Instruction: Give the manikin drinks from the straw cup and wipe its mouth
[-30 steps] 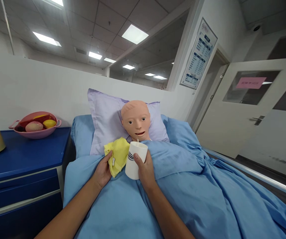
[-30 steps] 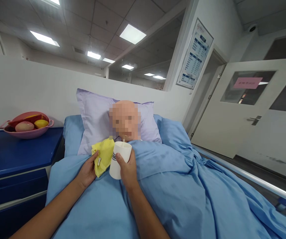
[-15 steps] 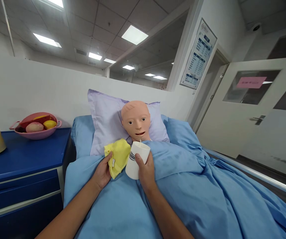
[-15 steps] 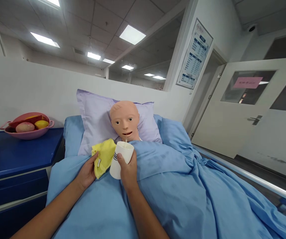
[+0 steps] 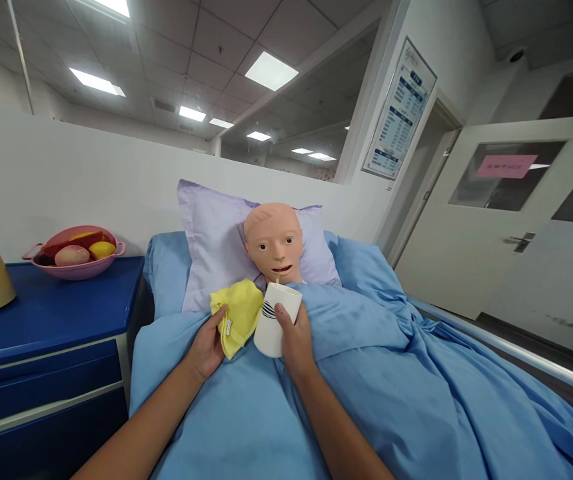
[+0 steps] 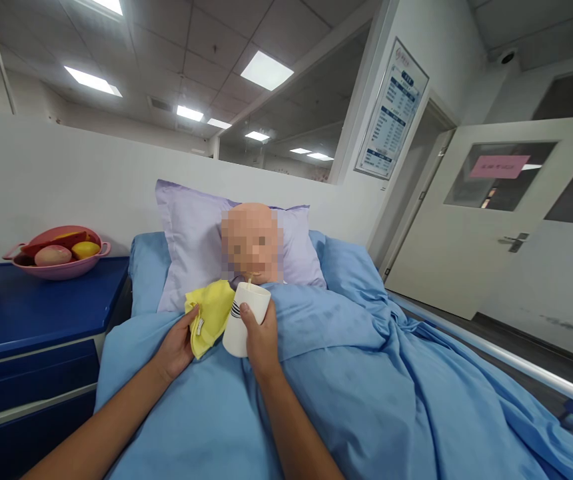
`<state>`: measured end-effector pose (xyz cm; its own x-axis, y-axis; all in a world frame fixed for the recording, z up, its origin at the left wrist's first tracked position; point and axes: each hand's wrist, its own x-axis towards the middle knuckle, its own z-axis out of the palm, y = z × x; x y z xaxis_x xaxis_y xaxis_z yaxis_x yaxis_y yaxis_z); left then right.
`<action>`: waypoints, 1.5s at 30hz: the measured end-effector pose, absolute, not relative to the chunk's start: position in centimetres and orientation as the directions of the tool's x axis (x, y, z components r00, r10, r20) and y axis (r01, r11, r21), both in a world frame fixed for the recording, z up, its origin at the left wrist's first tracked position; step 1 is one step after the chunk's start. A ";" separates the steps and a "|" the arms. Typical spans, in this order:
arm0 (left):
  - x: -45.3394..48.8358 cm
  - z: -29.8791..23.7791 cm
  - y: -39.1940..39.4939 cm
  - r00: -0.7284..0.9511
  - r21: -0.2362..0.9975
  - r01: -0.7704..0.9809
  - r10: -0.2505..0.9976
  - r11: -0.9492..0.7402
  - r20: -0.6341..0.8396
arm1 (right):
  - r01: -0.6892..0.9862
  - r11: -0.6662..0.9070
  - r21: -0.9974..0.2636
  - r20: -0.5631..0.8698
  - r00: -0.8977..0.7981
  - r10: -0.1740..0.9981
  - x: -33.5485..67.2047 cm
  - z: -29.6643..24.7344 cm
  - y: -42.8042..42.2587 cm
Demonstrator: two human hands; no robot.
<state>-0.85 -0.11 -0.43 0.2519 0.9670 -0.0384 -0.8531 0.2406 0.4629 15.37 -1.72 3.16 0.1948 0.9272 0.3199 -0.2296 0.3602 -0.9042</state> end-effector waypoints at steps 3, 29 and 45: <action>-0.9 -0.5 0.0 0.248 0.468 -0.851 0.968 0.239 -0.043 | -0.237 0.342 -0.909 0.301 0.193 0.934 15.4 3.2 -1.6; 5.7 7.9 5.6 0.378 0.718 -0.246 0.618 -0.651 0.690 | -0.358 0.537 -0.764 0.245 0.608 0.755 15.9 2.4 -0.9; 5.0 9.3 4.4 0.326 0.733 -0.347 0.658 -0.585 0.679 | -0.333 0.492 -0.805 0.251 0.559 0.790 16.0 2.6 -1.0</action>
